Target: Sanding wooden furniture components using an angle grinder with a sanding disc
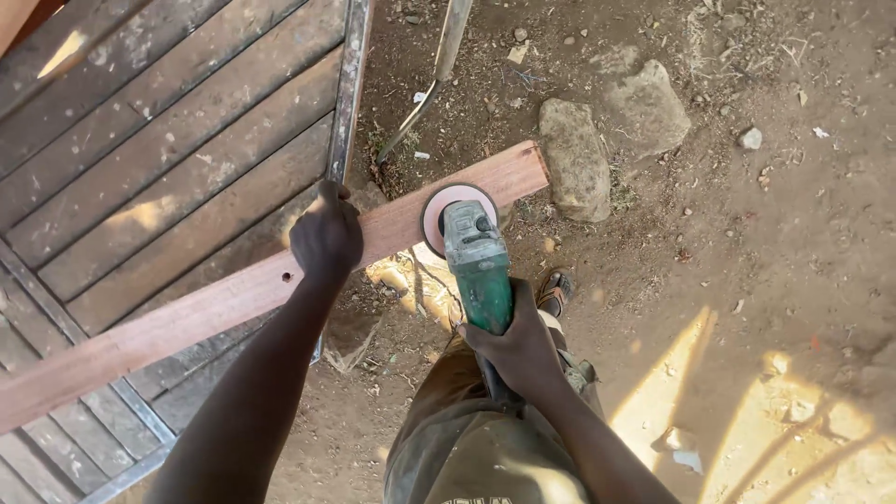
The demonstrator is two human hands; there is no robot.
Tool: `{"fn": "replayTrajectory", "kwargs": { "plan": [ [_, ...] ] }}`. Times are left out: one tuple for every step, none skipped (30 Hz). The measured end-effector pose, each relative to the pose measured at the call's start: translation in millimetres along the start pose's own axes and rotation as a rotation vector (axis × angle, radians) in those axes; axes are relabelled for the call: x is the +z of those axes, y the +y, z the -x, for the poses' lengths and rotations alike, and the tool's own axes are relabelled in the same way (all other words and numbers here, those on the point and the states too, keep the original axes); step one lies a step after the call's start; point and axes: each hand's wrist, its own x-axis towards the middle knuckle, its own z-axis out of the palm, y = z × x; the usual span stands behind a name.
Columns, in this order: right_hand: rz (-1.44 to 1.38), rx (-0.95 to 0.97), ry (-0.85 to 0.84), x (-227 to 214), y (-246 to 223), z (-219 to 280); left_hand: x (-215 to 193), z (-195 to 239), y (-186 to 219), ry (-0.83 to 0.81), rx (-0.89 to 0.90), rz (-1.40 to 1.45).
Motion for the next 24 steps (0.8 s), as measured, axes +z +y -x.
{"fn": "replayTrajectory", "kwargs": {
  "plan": [
    [-0.003, 0.004, 0.008, -1, -5, 0, 2, -1, 0, -0.004, 0.008, 0.002],
    [-0.008, 0.0, 0.041, -2, -10, 1, 3, -2, 0, 0.009, 0.014, -0.011],
    [-0.013, -0.004, 0.069, -3, -15, 1, 5, -2, -1, 0.023, 0.014, -0.026],
    [-0.014, -0.001, 0.073, -3, -10, -2, 10, -3, -4, 0.019, 0.018, -0.025],
    [-0.032, 0.046, 0.101, -2, -6, -7, 15, -5, -7, 0.019, 0.018, -0.05],
    [-0.05, 0.092, 0.128, -1, -2, -12, 19, -7, -11, 0.019, 0.018, -0.075],
    [-0.052, 0.094, 0.127, -1, -2, -13, 18, -7, -11, 0.018, 0.019, -0.078],
    [-0.044, 0.097, 0.133, -1, -2, -14, 18, -7, -10, 0.017, 0.029, -0.081],
    [-0.035, 0.102, 0.142, -3, -1, -14, 18, -7, -8, 0.016, 0.043, -0.081],
    [-0.036, 0.105, 0.145, -4, -6, -10, 17, -5, -10, 0.012, 0.045, -0.081],
    [-0.005, 0.088, 0.102, -6, -10, -7, 16, -4, -9, 0.03, 0.041, -0.085],
    [0.026, 0.071, 0.059, -8, -15, -4, 16, -4, -9, 0.047, 0.037, -0.088],
    [0.022, 0.072, 0.061, -6, -14, -4, 14, -3, -7, 0.046, 0.04, -0.091],
    [0.014, 0.061, 0.024, -4, -13, -3, 13, -2, -6, 0.05, 0.044, -0.093],
    [0.007, 0.049, -0.013, -1, -13, -3, 11, -2, -6, 0.053, 0.047, -0.095],
    [0.002, 0.051, -0.011, -2, -16, -4, 9, -3, -4, 0.051, 0.051, -0.098],
    [-0.025, 0.06, 0.059, -4, -18, -3, 8, -2, -3, 0.048, 0.034, -0.074],
    [-0.053, 0.07, 0.129, -4, -20, -2, 8, -1, -2, 0.045, 0.017, -0.05],
    [-0.051, 0.07, 0.126, -7, -9, -8, 10, -2, -1, 0.045, 0.013, -0.051],
    [-0.069, 0.111, 0.174, -9, 0, -14, 12, -3, -1, 0.041, 0.009, -0.058],
    [-0.088, 0.149, 0.217, -10, 10, -19, 13, -3, -3, 0.039, 0.003, -0.07],
    [-0.088, 0.148, 0.21, -8, 9, -19, 11, -2, -5, 0.041, -0.003, -0.073],
    [-0.082, 0.144, 0.211, -9, 9, -18, 12, -4, -4, 0.042, -0.003, -0.072],
    [-0.076, 0.14, 0.211, -11, 8, -17, 13, -5, -3, 0.044, -0.002, -0.071]
  ]
}}
